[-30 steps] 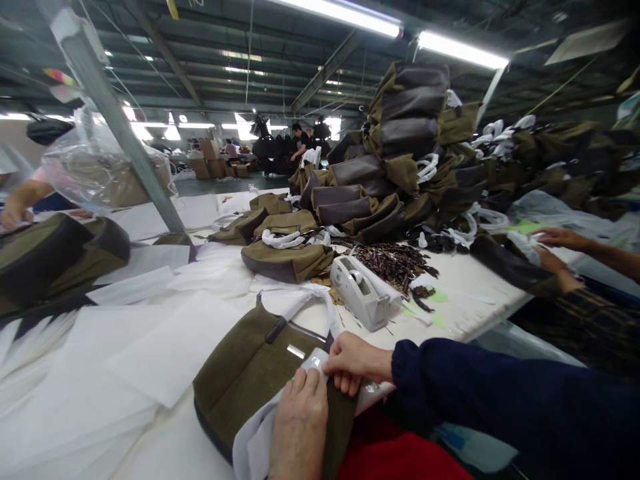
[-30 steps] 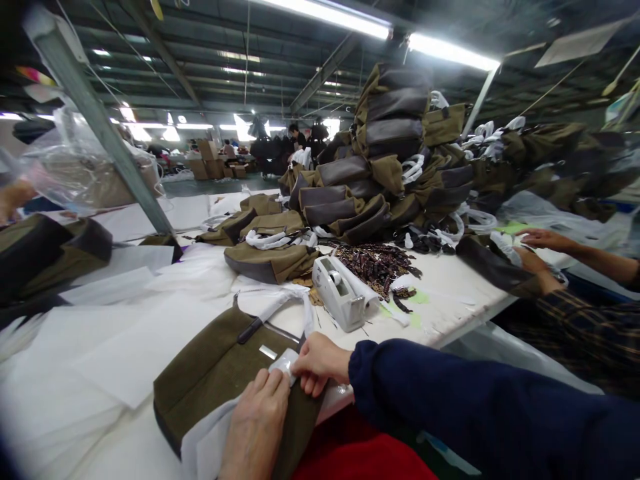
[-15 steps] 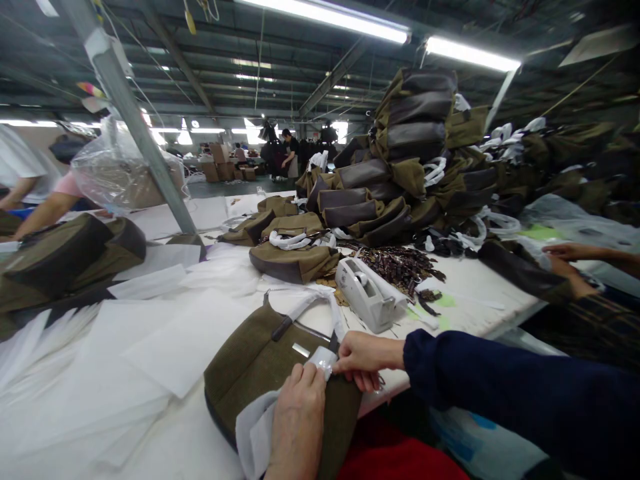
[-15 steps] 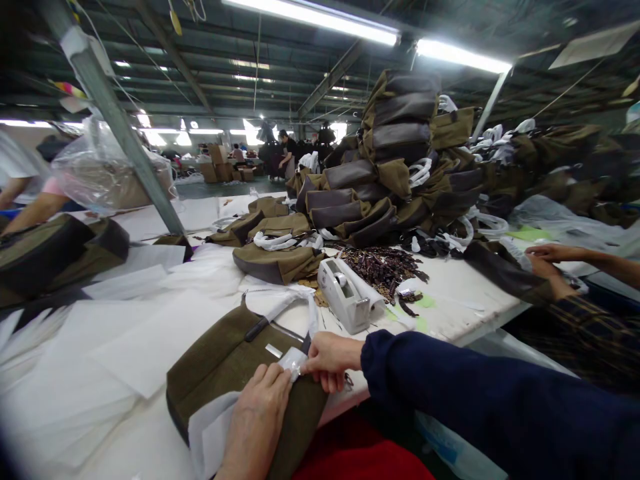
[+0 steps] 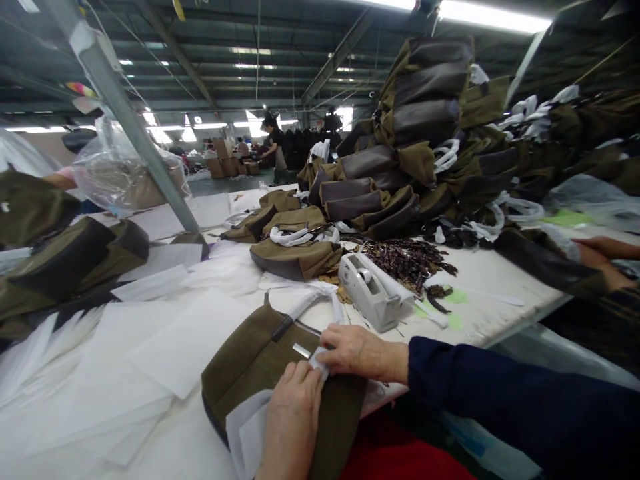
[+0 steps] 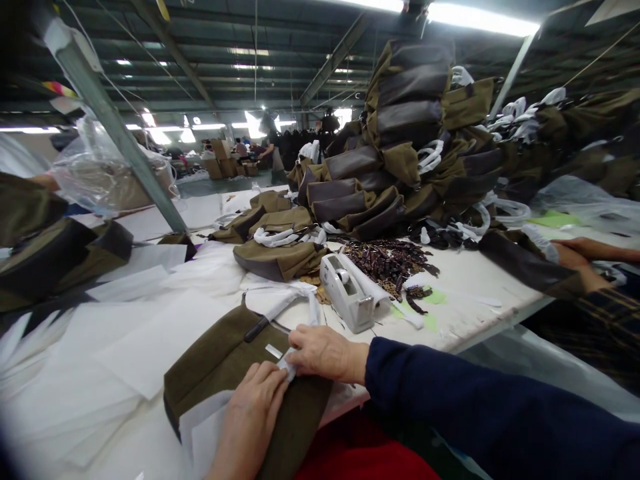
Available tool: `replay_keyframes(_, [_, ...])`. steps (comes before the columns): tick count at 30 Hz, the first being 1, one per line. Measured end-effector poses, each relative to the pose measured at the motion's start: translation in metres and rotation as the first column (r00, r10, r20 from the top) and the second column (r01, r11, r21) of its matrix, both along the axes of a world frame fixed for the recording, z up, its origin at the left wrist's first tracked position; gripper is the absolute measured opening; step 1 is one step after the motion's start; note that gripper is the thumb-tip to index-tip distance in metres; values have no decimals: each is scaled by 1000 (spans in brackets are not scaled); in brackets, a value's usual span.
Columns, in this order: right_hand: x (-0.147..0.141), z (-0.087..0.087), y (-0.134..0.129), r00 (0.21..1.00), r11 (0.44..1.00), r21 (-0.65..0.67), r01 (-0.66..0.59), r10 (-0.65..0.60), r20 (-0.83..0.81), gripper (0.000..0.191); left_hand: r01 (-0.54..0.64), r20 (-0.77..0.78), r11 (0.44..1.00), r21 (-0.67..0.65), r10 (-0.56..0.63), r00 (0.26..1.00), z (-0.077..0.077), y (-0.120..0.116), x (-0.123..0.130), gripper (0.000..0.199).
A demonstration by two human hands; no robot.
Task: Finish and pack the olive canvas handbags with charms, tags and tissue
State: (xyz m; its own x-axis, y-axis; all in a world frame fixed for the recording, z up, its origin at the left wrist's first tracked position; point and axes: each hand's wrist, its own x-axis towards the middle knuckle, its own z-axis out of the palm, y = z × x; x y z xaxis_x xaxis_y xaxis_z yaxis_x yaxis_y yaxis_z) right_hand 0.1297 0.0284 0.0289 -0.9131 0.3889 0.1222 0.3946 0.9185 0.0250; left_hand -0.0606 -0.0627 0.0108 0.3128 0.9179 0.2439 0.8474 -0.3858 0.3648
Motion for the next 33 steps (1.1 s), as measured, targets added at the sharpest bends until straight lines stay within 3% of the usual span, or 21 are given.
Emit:
replay_keyframes(7, [-9, -7, -3, 999, 999, 52, -4, 6, -48, 18, 20, 150, 991, -132, 0, 989, 19, 10, -1, 23])
replay_keyframes(12, [-14, -27, -2, 994, 996, 70, -50, 56, -98, 17, 4, 92, 987, -160, 11, 996, 22, 11, 0, 23])
replay_keyframes(17, [-10, -36, -11, 987, 996, 82, 45, -32, -159, 16, -10, 50, 993, -119, 16, 999, 19, 2, -3, 24])
replay_keyframes(20, [-1, -27, -16, 980, 995, -6, 101, -101, -169, 9, -48, 51, 997, -55, 50, 997, 12, -7, -8, 25])
replay_keyframes(24, [3, -6, -16, 963, 978, -187, 95, -138, -233, 40, -139, -9, 987, 85, 140, 990, -4, -16, -9, 30])
replay_keyframes(26, [-5, 1, -15, 942, 964, -262, 47, -130, -309, 42, -157, -20, 980, 121, 160, 987, -8, -17, -9, 33])
replay_keyframes(29, [-26, -3, -14, 917, 937, -348, -37, -106, -384, 35, -170, -71, 976, 134, 180, 981, -7, -18, -12, 35])
replay_keyframes(33, [-45, -19, -16, 920, 914, -403, -41, -123, -373, 26, -223, -216, 962, 158, 255, 943, 4, -24, -28, 30])
